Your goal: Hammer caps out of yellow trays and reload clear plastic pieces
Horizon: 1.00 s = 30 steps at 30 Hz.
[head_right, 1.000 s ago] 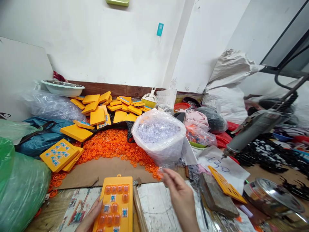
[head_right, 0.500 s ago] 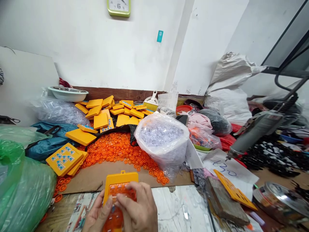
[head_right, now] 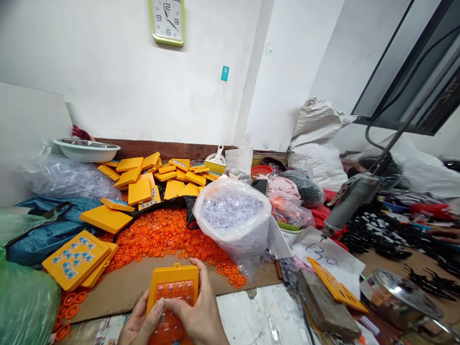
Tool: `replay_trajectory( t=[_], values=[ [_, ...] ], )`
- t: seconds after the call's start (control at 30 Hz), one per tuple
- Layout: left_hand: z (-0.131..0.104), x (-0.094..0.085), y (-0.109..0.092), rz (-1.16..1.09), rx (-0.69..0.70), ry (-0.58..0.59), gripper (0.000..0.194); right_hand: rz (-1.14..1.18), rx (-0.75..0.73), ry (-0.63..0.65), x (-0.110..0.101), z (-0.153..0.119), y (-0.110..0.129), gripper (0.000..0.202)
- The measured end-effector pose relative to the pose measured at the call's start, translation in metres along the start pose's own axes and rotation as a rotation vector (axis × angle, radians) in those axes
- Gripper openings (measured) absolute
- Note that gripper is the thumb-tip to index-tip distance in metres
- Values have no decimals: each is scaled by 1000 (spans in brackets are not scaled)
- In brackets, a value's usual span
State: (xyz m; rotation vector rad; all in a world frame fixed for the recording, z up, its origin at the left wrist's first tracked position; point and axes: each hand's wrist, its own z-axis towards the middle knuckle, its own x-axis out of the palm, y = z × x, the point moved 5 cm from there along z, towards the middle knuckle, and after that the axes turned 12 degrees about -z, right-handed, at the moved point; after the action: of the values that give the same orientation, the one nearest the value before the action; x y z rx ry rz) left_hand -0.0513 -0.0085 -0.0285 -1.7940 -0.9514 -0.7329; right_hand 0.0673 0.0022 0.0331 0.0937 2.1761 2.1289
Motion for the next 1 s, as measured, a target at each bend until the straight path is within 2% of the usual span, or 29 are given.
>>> replay_trajectory(
  t=[0.1, 0.17, 0.23, 0.3, 0.37, 0.4, 0.47, 0.53, 0.6, 0.73, 0.8, 0.9, 0.97, 1.0],
  values=[
    [3, -4, 0, -29, -82, -43, 65, -386, -85, -29, -11, 9, 5, 74],
    [4, -6, -3, 10, -131, -115, 67, -670, -152, -89, -38, 16, 14, 51],
    [4, -6, -4, 11, -197, -155, 66, -836, -140, -147, -83, 21, 18, 23],
    [4, -2, -4, -45, -267, -122, 63, -1051, -58, -272, -140, 21, 15, 19],
    [2, 2, -3, -100, -315, -63, 61, -1297, 87, -386, -194, 13, 2, 9],
    [0, 4, -3, -116, -321, -38, 62, -1399, 153, -387, -214, 9, -8, 9],
    [-2, 5, -2, -130, -311, 1, 63, -1548, 215, -344, -235, 0, -28, 8],
    [-4, 6, 0, -146, -310, 43, 62, -1648, 208, -306, -238, -7, -46, 8],
    [-6, 7, 3, -169, -354, 76, 61, -1720, 172, -296, -229, -10, -57, 8],
    [-9, 8, 3, -214, -410, 82, 61, -1752, 97, -314, -216, -10, -69, 6],
    [-9, 8, 0, -232, -388, 68, 63, -1694, 60, -342, -218, -10, -68, 6],
    [-13, 9, -1, -236, -427, 59, 71, -1512, -9, -392, -224, -12, -55, 22],
    [-17, 10, 1, -228, -477, 68, 77, -1330, -73, -378, -215, -14, -40, 33],
    [-20, 11, 2, -220, -494, 76, 80, -1236, -101, -349, -204, -16, -32, 36]
  ],
)
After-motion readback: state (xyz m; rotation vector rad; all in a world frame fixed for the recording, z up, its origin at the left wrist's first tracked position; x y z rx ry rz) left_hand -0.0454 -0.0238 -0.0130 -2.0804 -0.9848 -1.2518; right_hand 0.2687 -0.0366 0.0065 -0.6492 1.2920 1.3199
